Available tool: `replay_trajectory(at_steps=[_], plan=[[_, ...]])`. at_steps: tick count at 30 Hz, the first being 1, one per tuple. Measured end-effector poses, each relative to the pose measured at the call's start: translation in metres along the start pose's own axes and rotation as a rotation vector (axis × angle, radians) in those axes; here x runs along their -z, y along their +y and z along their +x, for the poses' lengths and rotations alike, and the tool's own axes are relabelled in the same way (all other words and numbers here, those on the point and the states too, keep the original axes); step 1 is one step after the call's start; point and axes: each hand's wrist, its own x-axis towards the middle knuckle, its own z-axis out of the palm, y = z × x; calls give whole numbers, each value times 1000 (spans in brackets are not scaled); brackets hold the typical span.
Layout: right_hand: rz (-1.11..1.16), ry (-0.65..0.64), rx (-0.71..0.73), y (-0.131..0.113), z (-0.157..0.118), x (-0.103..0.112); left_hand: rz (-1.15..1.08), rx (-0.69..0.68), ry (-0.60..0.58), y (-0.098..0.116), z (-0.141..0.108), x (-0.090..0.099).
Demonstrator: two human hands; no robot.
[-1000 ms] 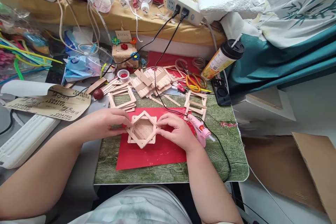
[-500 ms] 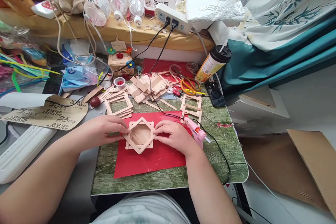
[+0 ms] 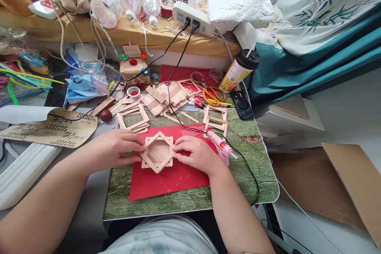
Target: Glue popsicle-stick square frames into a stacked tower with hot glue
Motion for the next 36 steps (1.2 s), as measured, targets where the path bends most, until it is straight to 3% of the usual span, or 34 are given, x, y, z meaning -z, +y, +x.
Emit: replay_trajectory(at_steps=[15, 21, 25, 29, 32, 36], plan=[[222, 67, -93, 6, 3, -6, -66, 73, -30, 5, -2, 5], [344, 211, -139, 14, 1, -17, 5, 192, -44, 9, -3, 9], [85, 434, -5, 14, 2, -22, -17, 121, 28, 5, -3, 9], [-235, 571, 220, -7, -1, -21, -18, -21, 198, 0, 1, -4], [-364, 481, 333, -35, -17, -19, 46, -114, 264, 6, 5, -14], [-505, 296, 410, -59, -64, -18, 128, -218, 203, 24, 9, -15]])
